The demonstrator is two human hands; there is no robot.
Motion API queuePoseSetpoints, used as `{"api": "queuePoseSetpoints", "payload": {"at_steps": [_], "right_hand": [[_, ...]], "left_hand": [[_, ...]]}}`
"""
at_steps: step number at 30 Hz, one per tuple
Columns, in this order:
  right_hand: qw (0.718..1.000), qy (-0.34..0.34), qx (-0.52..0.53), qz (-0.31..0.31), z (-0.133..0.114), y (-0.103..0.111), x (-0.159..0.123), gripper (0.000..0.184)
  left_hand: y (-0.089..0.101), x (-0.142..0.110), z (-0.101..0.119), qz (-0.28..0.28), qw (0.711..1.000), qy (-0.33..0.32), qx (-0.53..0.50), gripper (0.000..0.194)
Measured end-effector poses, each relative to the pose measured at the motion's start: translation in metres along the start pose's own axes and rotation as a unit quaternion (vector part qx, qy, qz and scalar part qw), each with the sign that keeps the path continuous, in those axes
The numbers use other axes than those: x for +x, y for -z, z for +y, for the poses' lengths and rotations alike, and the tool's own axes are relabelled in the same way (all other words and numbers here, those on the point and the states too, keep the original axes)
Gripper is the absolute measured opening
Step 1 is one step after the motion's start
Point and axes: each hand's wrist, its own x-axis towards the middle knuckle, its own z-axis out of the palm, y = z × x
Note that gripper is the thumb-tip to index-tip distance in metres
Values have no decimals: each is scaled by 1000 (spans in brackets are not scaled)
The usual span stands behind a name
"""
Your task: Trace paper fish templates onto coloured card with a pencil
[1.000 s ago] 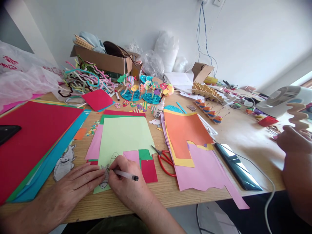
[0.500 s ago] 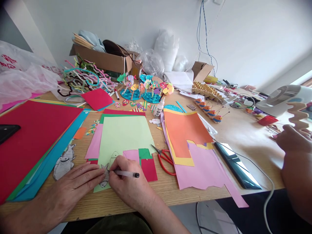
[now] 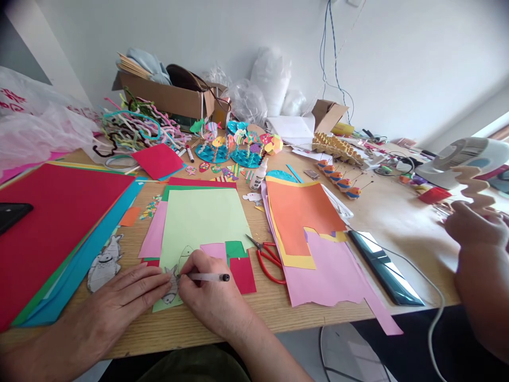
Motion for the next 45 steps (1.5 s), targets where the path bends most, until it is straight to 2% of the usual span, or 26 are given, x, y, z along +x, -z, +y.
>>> {"api": "queuePoseSetpoints", "payload": {"at_steps": [12,26,33,45], "right_hand": [[999,5,-25,-19,-2,1,0,15],[998,29,-56,19,2,-1,-10,15],[996,36,-81,32,2,-3,-15,13],[998,30,-37,36,4,-4,-15,10]], "left_hand": [[0,1,0,9,1000,-5,1,46],[6,6,0,5,999,-27,19,46],[1,5,1,21,1000,-16,-2,45],[2,5,1,19,1000,-17,4,45]]}}
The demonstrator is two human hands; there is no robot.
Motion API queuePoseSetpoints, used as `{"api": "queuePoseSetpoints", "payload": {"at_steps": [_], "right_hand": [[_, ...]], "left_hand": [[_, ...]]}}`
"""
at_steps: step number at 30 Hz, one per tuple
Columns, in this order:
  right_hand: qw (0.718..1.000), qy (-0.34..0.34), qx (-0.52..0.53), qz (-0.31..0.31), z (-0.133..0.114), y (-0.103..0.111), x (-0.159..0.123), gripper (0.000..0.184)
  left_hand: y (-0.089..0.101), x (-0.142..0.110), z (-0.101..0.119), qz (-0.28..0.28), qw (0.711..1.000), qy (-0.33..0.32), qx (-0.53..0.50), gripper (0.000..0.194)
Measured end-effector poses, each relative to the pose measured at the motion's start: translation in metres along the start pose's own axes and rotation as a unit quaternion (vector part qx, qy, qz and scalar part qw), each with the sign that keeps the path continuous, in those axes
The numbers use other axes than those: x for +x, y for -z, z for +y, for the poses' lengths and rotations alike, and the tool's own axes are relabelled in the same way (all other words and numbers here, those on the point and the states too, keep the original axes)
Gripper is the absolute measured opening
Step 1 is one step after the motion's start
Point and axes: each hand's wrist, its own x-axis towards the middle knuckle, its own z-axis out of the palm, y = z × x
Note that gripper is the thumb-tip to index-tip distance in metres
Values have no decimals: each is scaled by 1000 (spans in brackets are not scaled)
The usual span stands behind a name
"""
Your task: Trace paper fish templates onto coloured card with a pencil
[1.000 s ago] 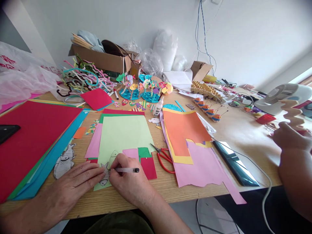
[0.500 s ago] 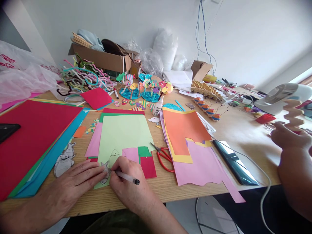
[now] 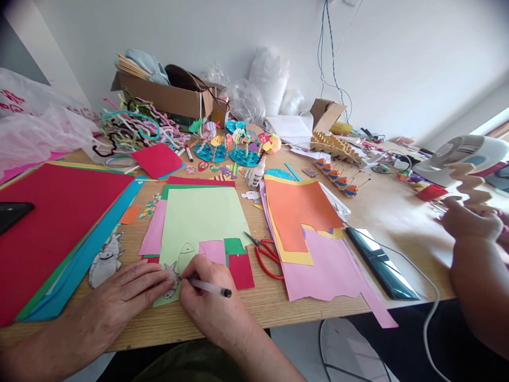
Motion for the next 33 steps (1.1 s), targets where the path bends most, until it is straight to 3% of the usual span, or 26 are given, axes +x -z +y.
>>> {"api": "queuePoseSetpoints", "payload": {"at_steps": [8,33], "right_hand": [[1000,3,7,7,2,0,-1,11],[1000,0,-27,6,-1,0,0,16]], "left_hand": [[6,6,0,14,1000,-20,17,43],[-1,-2,-1,-10,1000,-1,0,49]]}}
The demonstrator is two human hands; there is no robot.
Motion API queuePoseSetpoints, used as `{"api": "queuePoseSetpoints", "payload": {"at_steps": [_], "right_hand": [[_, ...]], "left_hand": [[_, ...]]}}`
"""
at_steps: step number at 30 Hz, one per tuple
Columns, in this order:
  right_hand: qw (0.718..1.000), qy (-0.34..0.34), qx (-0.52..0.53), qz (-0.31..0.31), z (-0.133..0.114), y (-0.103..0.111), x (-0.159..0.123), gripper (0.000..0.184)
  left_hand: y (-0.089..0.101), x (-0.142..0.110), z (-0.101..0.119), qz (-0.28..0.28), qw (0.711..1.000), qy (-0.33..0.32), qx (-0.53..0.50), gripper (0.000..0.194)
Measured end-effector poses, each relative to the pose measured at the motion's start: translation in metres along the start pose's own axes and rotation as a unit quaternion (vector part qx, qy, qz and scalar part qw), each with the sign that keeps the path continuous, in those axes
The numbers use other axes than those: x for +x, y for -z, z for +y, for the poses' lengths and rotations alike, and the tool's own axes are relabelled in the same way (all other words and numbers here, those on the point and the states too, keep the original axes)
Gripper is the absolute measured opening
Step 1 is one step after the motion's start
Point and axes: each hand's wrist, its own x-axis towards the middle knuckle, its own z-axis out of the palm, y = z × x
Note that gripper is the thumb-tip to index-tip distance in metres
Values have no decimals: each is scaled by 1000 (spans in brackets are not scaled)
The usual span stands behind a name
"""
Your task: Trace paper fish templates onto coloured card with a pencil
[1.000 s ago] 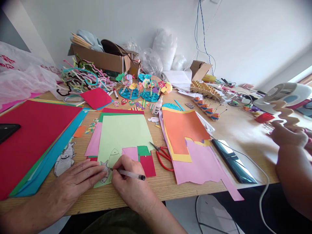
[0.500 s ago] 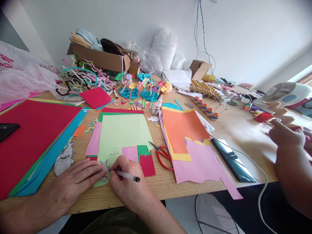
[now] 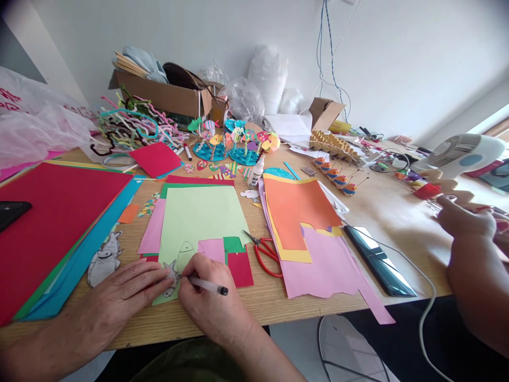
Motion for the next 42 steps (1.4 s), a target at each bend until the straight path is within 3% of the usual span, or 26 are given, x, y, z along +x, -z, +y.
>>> {"api": "queuePoseSetpoints", "payload": {"at_steps": [12,23,27,42], "right_hand": [[1000,-3,-2,-13,-3,4,-4,14],[999,28,-26,13,-2,-2,-14,13],[998,44,-30,26,1,-6,-16,12],[999,30,-22,15,-4,-6,-21,10]], "left_hand": [[0,2,1,16,1000,1,-16,46],[0,0,1,-2,1000,2,-4,47],[1,3,1,15,1000,-1,7,44],[6,8,2,24,1000,-13,13,43]]}}
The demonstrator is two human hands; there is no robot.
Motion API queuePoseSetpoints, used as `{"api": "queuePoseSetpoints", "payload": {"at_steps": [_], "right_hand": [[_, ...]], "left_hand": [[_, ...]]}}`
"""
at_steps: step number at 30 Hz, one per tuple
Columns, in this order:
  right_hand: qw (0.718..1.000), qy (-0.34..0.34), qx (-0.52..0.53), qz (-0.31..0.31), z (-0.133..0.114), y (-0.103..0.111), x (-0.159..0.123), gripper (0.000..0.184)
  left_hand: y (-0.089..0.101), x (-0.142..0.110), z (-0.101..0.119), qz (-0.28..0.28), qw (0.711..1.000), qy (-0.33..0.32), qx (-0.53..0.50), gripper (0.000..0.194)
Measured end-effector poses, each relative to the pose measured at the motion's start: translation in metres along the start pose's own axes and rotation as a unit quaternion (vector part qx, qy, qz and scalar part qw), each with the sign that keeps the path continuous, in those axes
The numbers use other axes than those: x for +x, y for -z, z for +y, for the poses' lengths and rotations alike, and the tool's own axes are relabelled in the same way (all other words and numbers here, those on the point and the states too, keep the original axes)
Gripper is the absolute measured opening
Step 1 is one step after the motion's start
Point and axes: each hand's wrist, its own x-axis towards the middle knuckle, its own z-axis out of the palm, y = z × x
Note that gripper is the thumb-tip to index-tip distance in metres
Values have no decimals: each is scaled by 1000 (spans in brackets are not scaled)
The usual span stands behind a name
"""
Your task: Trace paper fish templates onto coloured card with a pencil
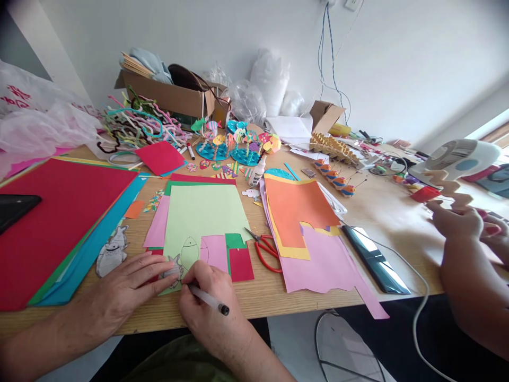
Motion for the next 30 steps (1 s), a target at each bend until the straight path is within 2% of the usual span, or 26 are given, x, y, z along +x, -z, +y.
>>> {"api": "queuePoseSetpoints", "payload": {"at_steps": [16,21,30], "right_hand": [[1000,4,-10,2,0,-3,-4,10],[1000,11,-9,6,0,-5,-7,11],[1000,25,9,7,3,-8,-9,10]], "left_hand": [[4,4,1,11,1000,-10,10,42],[7,8,2,28,999,-15,16,48],[1,5,1,30,1000,-9,0,46]]}}
